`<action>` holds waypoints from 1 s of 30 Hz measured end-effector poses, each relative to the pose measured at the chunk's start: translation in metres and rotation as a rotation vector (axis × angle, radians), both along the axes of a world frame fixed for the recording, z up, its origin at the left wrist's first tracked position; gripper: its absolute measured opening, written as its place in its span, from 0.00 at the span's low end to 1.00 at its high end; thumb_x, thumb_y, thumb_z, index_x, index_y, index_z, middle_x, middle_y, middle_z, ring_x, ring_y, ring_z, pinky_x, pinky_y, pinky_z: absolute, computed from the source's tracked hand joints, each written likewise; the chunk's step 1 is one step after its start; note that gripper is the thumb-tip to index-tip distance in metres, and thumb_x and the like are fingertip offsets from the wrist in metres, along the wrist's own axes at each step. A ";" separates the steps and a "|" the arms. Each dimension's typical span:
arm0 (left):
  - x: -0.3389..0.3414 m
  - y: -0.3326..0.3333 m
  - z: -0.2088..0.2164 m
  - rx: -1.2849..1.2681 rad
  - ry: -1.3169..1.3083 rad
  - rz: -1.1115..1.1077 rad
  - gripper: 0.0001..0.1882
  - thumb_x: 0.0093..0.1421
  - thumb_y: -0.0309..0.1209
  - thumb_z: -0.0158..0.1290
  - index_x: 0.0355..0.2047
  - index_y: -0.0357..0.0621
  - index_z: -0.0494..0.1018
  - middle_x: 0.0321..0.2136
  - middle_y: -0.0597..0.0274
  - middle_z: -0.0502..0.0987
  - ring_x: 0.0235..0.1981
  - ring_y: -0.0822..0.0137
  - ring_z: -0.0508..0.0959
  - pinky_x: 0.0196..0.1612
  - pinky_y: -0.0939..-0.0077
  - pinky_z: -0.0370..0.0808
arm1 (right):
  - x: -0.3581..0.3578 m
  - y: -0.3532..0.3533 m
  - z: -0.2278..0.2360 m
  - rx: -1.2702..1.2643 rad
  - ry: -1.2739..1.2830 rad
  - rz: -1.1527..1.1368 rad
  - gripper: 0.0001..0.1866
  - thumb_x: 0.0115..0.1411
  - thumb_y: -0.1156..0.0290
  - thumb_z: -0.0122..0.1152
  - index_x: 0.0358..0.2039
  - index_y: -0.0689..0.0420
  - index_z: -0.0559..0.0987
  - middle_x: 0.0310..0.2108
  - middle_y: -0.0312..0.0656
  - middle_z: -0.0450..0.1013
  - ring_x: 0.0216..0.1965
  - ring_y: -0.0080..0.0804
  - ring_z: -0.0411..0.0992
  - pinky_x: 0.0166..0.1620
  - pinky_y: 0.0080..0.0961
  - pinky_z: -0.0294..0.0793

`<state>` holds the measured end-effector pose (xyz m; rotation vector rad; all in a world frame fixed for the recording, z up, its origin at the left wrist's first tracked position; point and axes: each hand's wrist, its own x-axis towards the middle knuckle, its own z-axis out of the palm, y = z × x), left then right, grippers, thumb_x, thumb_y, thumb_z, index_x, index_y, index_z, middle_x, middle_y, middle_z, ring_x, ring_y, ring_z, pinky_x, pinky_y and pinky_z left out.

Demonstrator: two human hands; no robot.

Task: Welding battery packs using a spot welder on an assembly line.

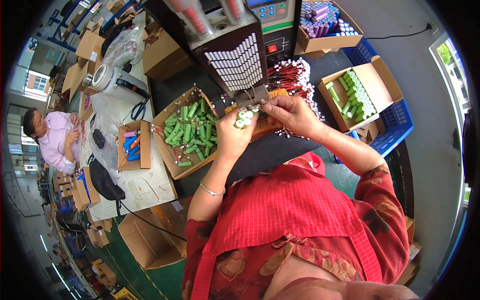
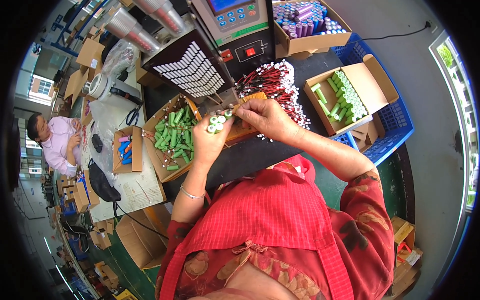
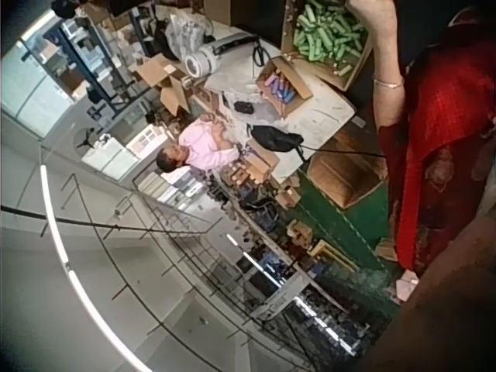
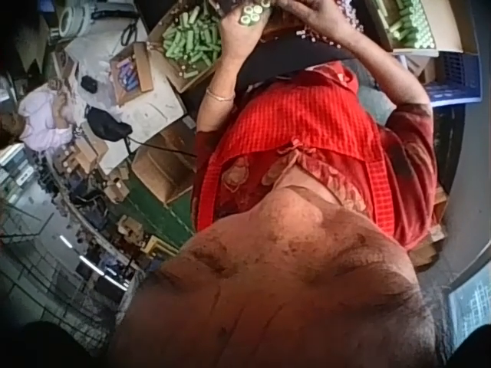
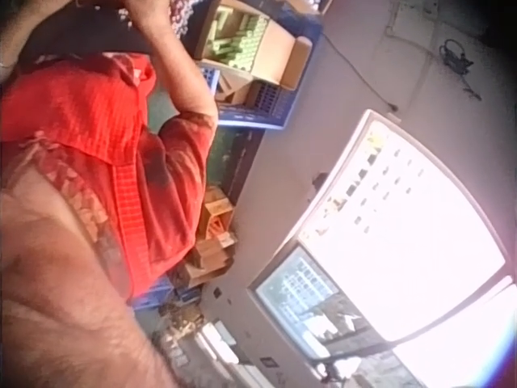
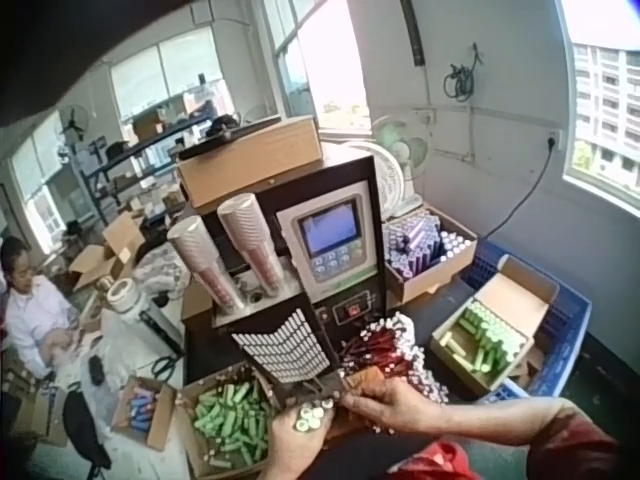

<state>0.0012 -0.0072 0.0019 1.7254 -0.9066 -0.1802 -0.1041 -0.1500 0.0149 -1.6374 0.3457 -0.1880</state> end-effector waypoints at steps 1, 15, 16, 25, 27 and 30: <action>0.005 0.009 0.000 0.071 0.072 -0.014 0.11 0.49 0.27 0.60 0.32 0.35 0.74 0.24 0.66 0.77 0.25 0.80 0.73 0.29 0.83 0.71 | -0.003 -0.004 0.005 0.005 0.005 0.013 0.14 0.61 0.62 0.50 0.36 0.61 0.75 0.23 0.32 0.70 0.23 0.14 0.65 0.26 0.14 0.68; 0.060 0.110 0.007 0.450 -0.221 0.075 0.08 0.50 0.26 0.57 0.32 0.38 0.74 0.31 0.59 0.70 0.31 0.65 0.73 0.34 0.75 0.70 | -0.066 -0.081 -0.027 -0.852 0.131 0.094 0.08 0.47 0.69 0.59 0.23 0.61 0.76 0.21 0.46 0.71 0.24 0.41 0.71 0.30 0.32 0.70; 0.056 0.108 0.009 0.488 -0.195 0.072 0.08 0.50 0.25 0.57 0.32 0.38 0.74 0.31 0.59 0.70 0.31 0.66 0.73 0.35 0.77 0.69 | -0.069 -0.076 -0.026 -0.833 0.219 0.117 0.10 0.47 0.65 0.59 0.22 0.60 0.76 0.21 0.46 0.71 0.26 0.42 0.71 0.31 0.34 0.70; 0.045 0.082 0.025 0.278 -0.221 0.110 0.13 0.49 0.21 0.56 0.38 0.38 0.74 0.30 0.59 0.70 0.30 0.68 0.74 0.34 0.77 0.71 | -0.081 -0.071 -0.045 -0.724 0.339 0.025 0.08 0.46 0.68 0.58 0.22 0.60 0.76 0.21 0.46 0.73 0.25 0.41 0.72 0.31 0.32 0.71; 0.047 0.080 0.025 0.249 -0.290 0.154 0.13 0.50 0.22 0.56 0.38 0.37 0.74 0.29 0.59 0.72 0.29 0.68 0.74 0.33 0.78 0.71 | -0.085 -0.075 -0.028 -0.617 0.328 -0.046 0.07 0.46 0.72 0.57 0.25 0.61 0.77 0.21 0.46 0.74 0.24 0.33 0.73 0.30 0.26 0.72; 0.039 0.071 0.027 0.221 -0.124 0.167 0.13 0.51 0.24 0.56 0.38 0.34 0.73 0.27 0.62 0.73 0.28 0.75 0.73 0.32 0.82 0.70 | -0.087 -0.077 -0.008 -0.401 0.229 -0.117 0.06 0.52 0.74 0.58 0.30 0.63 0.75 0.24 0.36 0.73 0.26 0.19 0.70 0.31 0.18 0.70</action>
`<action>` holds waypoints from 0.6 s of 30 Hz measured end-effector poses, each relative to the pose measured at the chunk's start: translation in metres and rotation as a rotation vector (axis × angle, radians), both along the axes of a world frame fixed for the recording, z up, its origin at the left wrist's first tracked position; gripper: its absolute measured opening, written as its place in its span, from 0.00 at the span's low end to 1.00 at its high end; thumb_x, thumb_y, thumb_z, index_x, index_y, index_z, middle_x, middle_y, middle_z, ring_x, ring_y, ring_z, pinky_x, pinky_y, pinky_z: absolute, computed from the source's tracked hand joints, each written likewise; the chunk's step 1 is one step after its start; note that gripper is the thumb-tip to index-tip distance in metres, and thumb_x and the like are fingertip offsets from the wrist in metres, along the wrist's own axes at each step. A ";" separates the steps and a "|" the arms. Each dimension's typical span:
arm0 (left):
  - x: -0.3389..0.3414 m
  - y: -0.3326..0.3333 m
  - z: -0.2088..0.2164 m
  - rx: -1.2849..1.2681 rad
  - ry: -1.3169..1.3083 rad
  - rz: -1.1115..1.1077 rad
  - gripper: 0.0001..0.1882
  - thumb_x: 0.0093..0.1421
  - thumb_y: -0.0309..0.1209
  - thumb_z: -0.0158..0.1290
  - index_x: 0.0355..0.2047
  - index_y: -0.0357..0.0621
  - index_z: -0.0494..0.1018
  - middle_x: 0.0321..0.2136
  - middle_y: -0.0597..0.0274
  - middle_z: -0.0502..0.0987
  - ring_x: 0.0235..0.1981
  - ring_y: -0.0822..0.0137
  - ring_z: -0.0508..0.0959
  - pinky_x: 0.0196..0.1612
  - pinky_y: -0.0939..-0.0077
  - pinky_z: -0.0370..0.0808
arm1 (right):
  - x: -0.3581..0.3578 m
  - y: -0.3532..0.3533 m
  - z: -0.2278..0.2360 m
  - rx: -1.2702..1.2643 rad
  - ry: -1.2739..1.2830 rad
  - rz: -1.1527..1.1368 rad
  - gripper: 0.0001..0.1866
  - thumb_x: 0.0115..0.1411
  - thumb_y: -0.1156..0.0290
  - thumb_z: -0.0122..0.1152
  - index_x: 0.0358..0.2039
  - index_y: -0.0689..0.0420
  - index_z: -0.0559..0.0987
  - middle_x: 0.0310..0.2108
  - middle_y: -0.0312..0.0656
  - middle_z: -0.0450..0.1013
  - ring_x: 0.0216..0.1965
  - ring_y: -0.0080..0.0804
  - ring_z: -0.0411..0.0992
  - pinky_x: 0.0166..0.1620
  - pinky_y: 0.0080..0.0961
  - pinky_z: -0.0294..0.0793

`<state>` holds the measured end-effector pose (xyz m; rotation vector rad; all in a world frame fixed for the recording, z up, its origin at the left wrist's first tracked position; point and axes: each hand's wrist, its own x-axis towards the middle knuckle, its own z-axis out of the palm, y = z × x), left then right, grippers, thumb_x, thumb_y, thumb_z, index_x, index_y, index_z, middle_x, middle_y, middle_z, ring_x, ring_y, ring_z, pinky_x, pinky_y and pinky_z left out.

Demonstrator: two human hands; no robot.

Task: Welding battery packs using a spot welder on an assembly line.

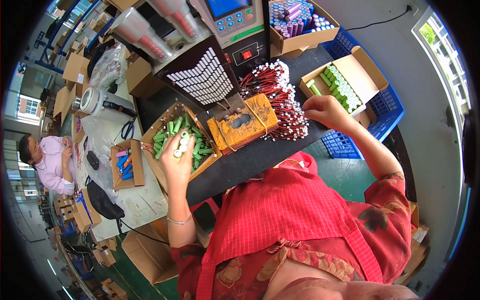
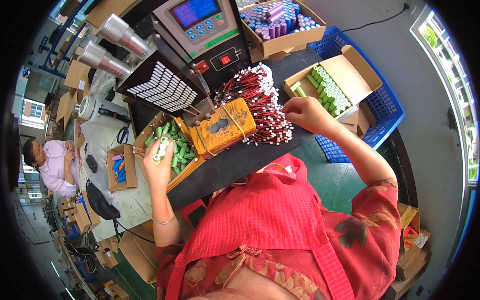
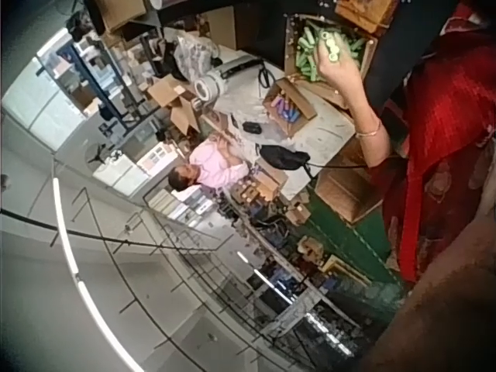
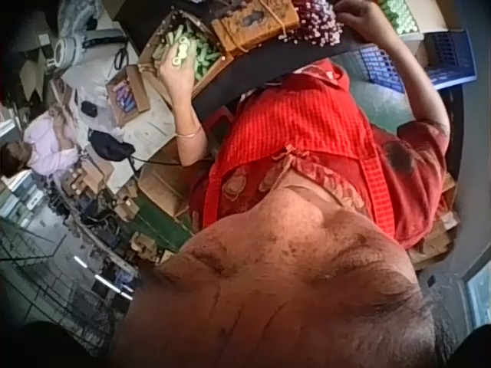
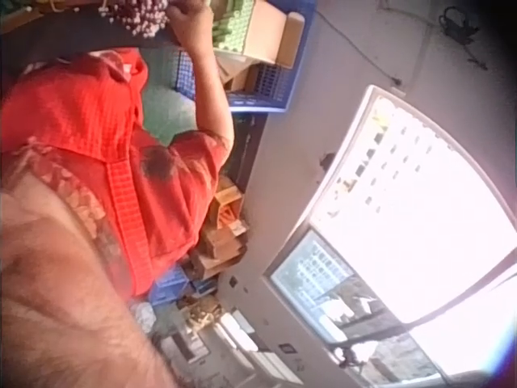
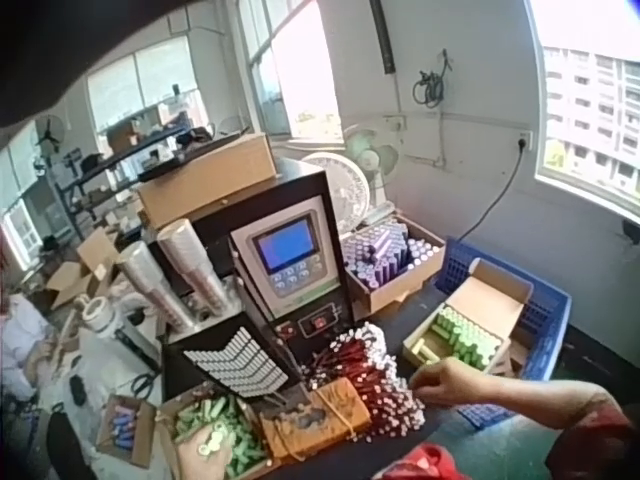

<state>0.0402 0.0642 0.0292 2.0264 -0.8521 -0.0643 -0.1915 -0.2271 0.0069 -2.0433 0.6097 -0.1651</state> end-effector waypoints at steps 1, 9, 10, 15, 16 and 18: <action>-0.005 -0.004 -0.007 -0.105 0.164 -0.023 0.13 0.52 0.24 0.56 0.39 0.35 0.74 0.30 0.63 0.75 0.30 0.78 0.73 0.34 0.84 0.70 | 0.000 0.002 0.001 0.102 -0.068 -0.028 0.06 0.54 0.74 0.57 0.31 0.63 0.74 0.24 0.35 0.72 0.26 0.17 0.69 0.31 0.16 0.70; -0.033 -0.061 -0.043 -0.210 0.103 -0.194 0.11 0.49 0.25 0.58 0.33 0.33 0.75 0.26 0.57 0.77 0.26 0.73 0.76 0.30 0.81 0.72 | 0.041 0.061 0.007 0.321 -0.285 -0.006 0.07 0.57 0.70 0.57 0.29 0.61 0.74 0.21 0.28 0.67 0.24 0.12 0.62 0.27 0.12 0.64; -0.035 -0.066 -0.046 -0.254 0.122 -0.195 0.12 0.47 0.25 0.60 0.31 0.32 0.74 0.24 0.52 0.77 0.24 0.66 0.77 0.28 0.77 0.73 | 0.046 0.064 0.005 0.274 -0.313 0.026 0.07 0.56 0.70 0.57 0.28 0.62 0.74 0.21 0.29 0.68 0.24 0.12 0.63 0.27 0.13 0.65; -0.034 -0.070 -0.038 -0.156 0.029 -0.178 0.10 0.47 0.28 0.60 0.28 0.37 0.74 0.21 0.55 0.74 0.21 0.59 0.76 0.25 0.72 0.71 | 0.065 0.071 0.010 0.251 -0.242 0.066 0.09 0.56 0.69 0.57 0.28 0.62 0.75 0.20 0.29 0.68 0.22 0.13 0.63 0.26 0.15 0.65; -0.035 -0.070 -0.035 -0.140 0.023 -0.184 0.09 0.47 0.29 0.59 0.28 0.38 0.74 0.21 0.56 0.74 0.21 0.59 0.75 0.25 0.71 0.71 | 0.067 0.071 0.011 0.275 -0.234 0.068 0.09 0.56 0.68 0.57 0.27 0.61 0.75 0.20 0.28 0.67 0.22 0.13 0.62 0.26 0.14 0.64; -0.037 -0.070 -0.032 -0.120 0.023 -0.194 0.08 0.48 0.30 0.59 0.27 0.40 0.73 0.21 0.57 0.73 0.22 0.58 0.75 0.25 0.69 0.70 | 0.069 0.071 0.012 0.253 -0.224 0.071 0.09 0.56 0.68 0.57 0.27 0.61 0.75 0.20 0.28 0.67 0.22 0.13 0.62 0.25 0.14 0.64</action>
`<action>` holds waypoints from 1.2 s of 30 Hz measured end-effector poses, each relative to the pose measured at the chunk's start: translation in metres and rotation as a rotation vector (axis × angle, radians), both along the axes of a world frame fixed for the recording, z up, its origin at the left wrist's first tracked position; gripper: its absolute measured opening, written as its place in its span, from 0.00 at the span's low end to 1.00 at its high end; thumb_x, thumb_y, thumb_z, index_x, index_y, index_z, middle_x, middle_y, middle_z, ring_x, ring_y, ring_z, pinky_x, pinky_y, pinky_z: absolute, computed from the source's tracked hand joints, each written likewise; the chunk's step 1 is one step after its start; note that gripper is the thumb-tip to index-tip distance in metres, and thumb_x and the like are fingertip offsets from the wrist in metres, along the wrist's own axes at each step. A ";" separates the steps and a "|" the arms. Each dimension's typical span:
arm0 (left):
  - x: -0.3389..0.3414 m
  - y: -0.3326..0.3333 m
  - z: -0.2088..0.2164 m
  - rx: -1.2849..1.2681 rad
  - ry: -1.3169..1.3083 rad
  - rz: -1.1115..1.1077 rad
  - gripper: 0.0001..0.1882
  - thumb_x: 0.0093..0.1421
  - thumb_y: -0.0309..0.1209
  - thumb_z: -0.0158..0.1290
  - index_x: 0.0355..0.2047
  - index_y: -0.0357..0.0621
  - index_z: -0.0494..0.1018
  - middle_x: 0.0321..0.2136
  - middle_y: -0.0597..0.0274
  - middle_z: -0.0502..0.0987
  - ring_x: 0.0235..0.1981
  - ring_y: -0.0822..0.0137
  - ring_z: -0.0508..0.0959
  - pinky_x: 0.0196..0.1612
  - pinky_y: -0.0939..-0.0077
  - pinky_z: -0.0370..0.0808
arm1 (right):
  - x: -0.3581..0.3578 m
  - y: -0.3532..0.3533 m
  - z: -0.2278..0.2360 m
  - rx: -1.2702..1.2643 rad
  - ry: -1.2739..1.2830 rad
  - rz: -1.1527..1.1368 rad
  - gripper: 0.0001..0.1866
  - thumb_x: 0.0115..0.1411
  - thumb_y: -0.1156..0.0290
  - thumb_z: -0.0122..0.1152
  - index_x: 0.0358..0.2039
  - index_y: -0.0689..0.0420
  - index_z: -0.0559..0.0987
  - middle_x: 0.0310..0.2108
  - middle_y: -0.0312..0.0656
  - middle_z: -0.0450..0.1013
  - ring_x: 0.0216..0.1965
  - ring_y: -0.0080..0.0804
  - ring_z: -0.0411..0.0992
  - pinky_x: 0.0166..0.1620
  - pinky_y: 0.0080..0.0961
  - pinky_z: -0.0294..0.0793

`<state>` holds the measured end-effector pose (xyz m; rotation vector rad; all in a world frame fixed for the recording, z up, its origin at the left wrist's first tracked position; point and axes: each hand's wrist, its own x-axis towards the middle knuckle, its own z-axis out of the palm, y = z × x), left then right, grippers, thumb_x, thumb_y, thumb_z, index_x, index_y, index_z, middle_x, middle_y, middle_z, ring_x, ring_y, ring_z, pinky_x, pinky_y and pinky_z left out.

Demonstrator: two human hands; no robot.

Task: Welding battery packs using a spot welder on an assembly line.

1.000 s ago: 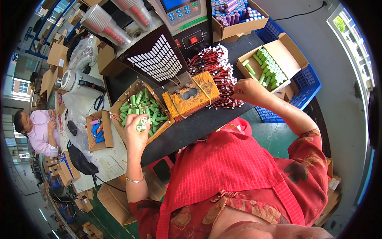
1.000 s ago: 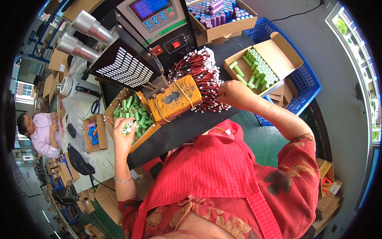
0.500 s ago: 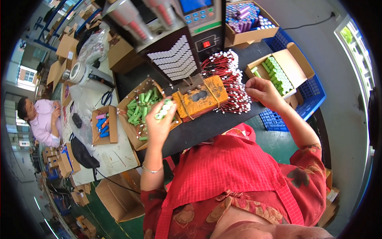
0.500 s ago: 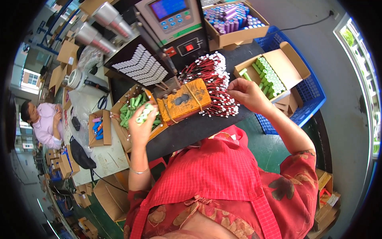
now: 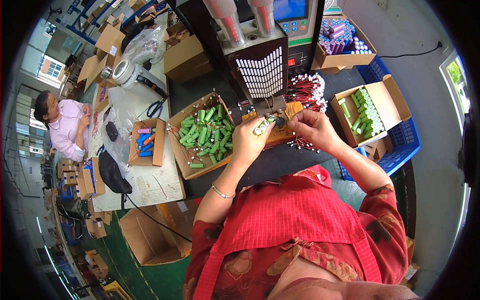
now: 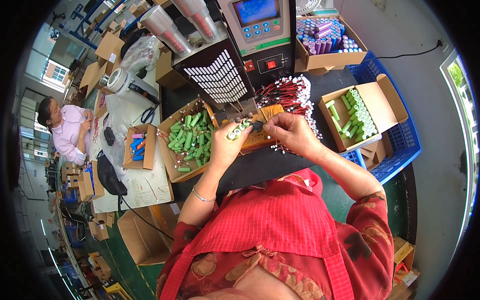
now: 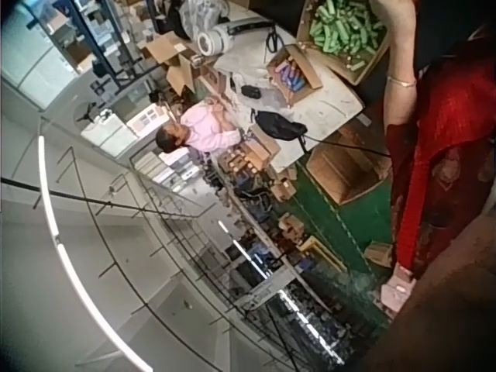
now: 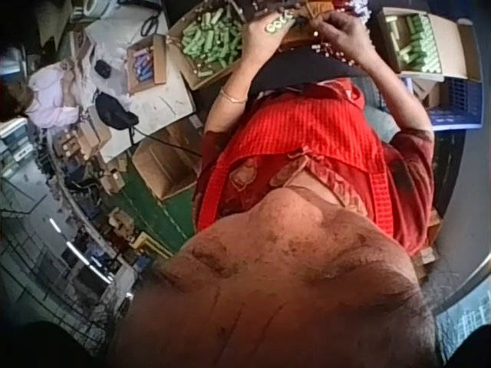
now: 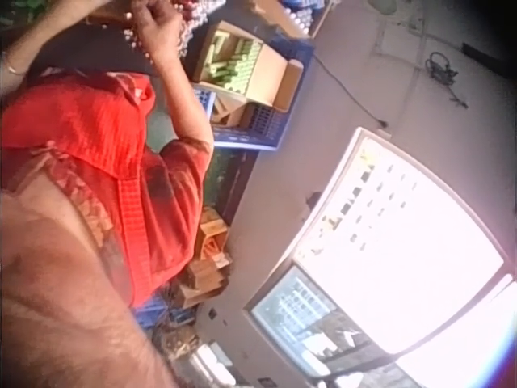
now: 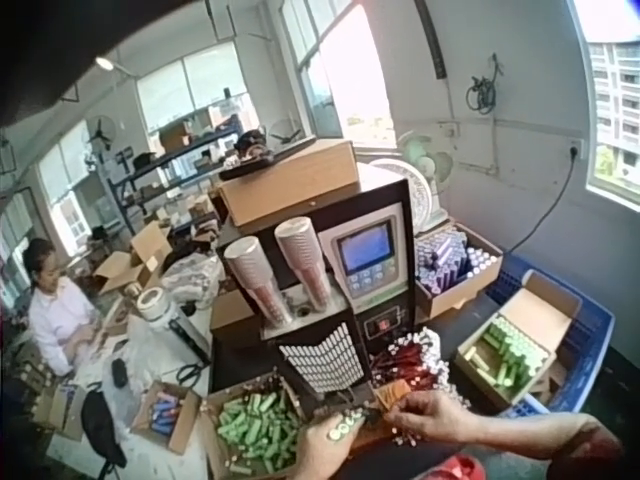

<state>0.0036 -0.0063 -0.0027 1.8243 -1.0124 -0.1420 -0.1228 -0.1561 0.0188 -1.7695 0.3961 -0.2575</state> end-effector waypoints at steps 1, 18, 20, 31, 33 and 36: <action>0.000 -0.001 -0.001 0.000 -0.001 0.000 0.08 0.48 0.30 0.59 0.27 0.40 0.73 0.21 0.57 0.73 0.22 0.58 0.75 0.25 0.69 0.70 | 0.001 0.000 0.000 -0.024 0.011 0.001 0.09 0.56 0.68 0.57 0.27 0.61 0.75 0.19 0.28 0.67 0.22 0.13 0.63 0.25 0.14 0.64; -0.003 0.007 0.013 0.092 0.140 -0.059 0.09 0.51 0.23 0.56 0.34 0.32 0.74 0.26 0.59 0.77 0.24 0.75 0.75 0.29 0.84 0.71 | -0.009 -0.014 -0.005 -0.413 -0.238 0.229 0.08 0.52 0.70 0.61 0.31 0.61 0.77 0.24 0.40 0.72 0.23 0.27 0.71 0.28 0.23 0.70; 0.002 0.014 0.015 0.045 0.561 -0.179 0.11 0.53 0.22 0.55 0.38 0.35 0.73 0.30 0.61 0.77 0.25 0.81 0.73 0.27 0.90 0.69 | -0.012 -0.010 0.002 -0.428 -0.265 0.257 0.07 0.52 0.71 0.61 0.30 0.61 0.78 0.24 0.43 0.73 0.24 0.35 0.72 0.29 0.27 0.71; 0.001 0.014 0.011 0.056 0.561 -0.126 0.13 0.49 0.24 0.58 0.35 0.37 0.71 0.27 0.69 0.74 0.28 0.81 0.71 0.30 0.85 0.70 | 0.011 0.009 -0.001 -0.053 -0.089 -0.012 0.10 0.55 0.69 0.58 0.30 0.64 0.78 0.17 0.34 0.70 0.21 0.15 0.66 0.24 0.17 0.67; 0.000 0.008 0.007 0.022 0.391 -0.089 0.13 0.48 0.25 0.59 0.34 0.35 0.73 0.25 0.64 0.75 0.26 0.79 0.72 0.29 0.82 0.70 | 0.014 0.011 -0.007 -0.072 -0.142 -0.028 0.10 0.56 0.68 0.58 0.29 0.63 0.78 0.17 0.32 0.69 0.20 0.13 0.65 0.22 0.15 0.65; 0.003 0.006 0.001 -0.046 0.176 -0.071 0.12 0.47 0.25 0.59 0.32 0.34 0.73 0.23 0.58 0.75 0.23 0.72 0.74 0.28 0.79 0.70 | 0.015 0.012 -0.008 -0.070 -0.137 -0.047 0.10 0.56 0.68 0.58 0.30 0.63 0.78 0.15 0.32 0.69 0.19 0.14 0.64 0.22 0.18 0.66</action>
